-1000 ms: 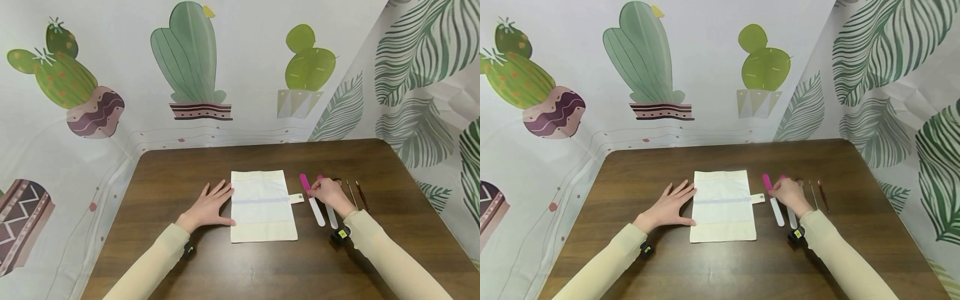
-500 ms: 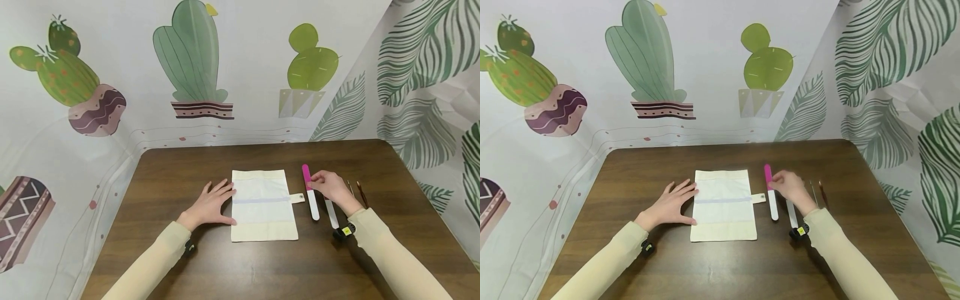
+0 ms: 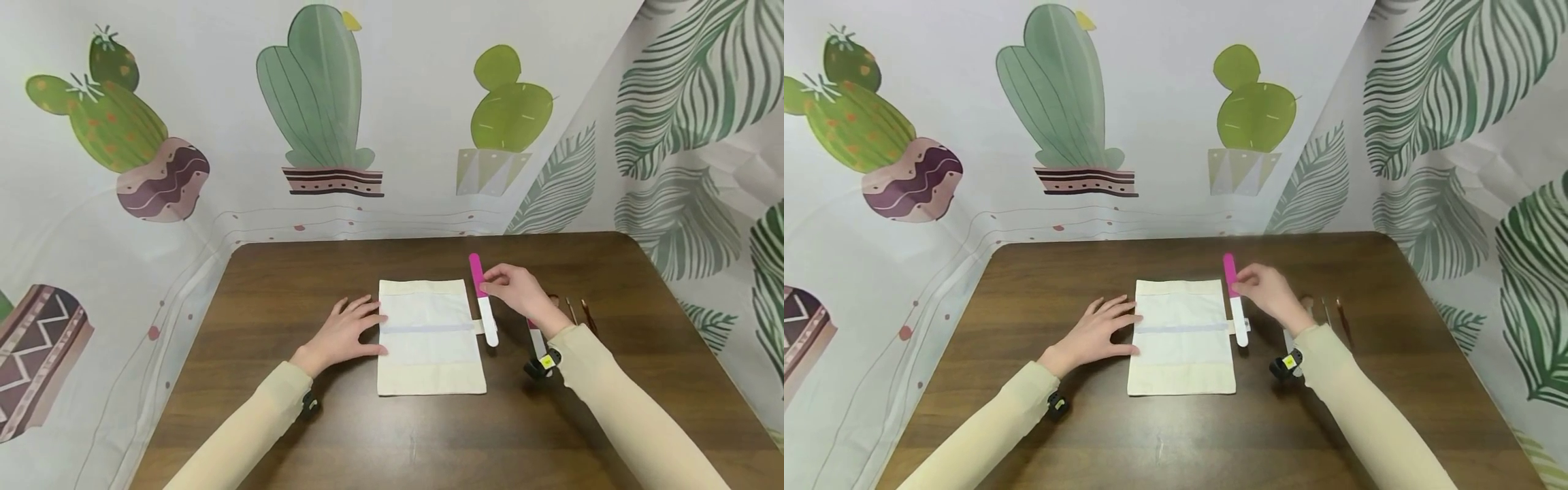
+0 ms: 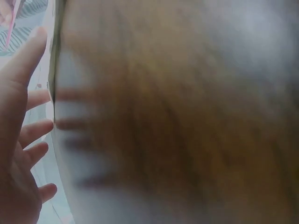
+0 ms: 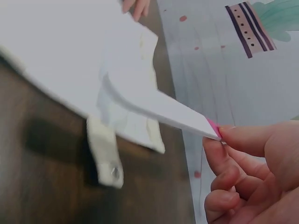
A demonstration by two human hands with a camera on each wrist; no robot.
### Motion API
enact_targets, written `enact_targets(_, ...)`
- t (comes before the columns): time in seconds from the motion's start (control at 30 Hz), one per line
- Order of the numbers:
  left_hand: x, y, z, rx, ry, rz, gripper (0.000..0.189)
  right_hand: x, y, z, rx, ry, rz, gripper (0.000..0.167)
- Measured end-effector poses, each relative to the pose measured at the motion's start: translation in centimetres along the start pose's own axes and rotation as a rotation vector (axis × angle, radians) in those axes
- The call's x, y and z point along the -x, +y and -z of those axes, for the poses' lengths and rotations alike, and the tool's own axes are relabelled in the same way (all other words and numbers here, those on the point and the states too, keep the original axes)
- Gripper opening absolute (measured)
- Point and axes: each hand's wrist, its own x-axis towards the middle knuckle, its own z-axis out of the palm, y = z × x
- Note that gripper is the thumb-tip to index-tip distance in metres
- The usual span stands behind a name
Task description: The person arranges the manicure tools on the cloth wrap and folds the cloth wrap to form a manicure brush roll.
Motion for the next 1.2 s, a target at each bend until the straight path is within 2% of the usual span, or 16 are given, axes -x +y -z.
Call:
enact_targets(0.17, -0.1, 0.3, -0.1, 0.057, 0.078, -0.023, 0.049, -1.1, -1.5, -0.6, -0.092, -0.018, 0.000, 0.033)
enact_targets(0.27, -0.2, 0.6, -0.1, 0.097, 0.100, -0.025, 0.041, -1.7, -2.4, -1.0, -0.120, -0.024, 0.000, 0.032)
enact_targets(0.53, -0.5, 1.2, 0.0, 0.098, 0.104, -0.010, 0.031, -3.4, -3.7, -2.6, -0.172, -0.017, 0.009, 0.028)
enact_targets(0.97, -0.9, 1.2, -0.1, 0.077, 0.129, -0.004, 0.018, -5.2, -6.0, -5.1, -0.226, -0.052, 0.016, 0.026)
enact_targets(1.2, -1.1, 1.4, -0.2, 0.075, 0.136, 0.003, 0.014, -6.1, -6.7, -6.1, -0.291, -0.083, 0.012, 0.025)
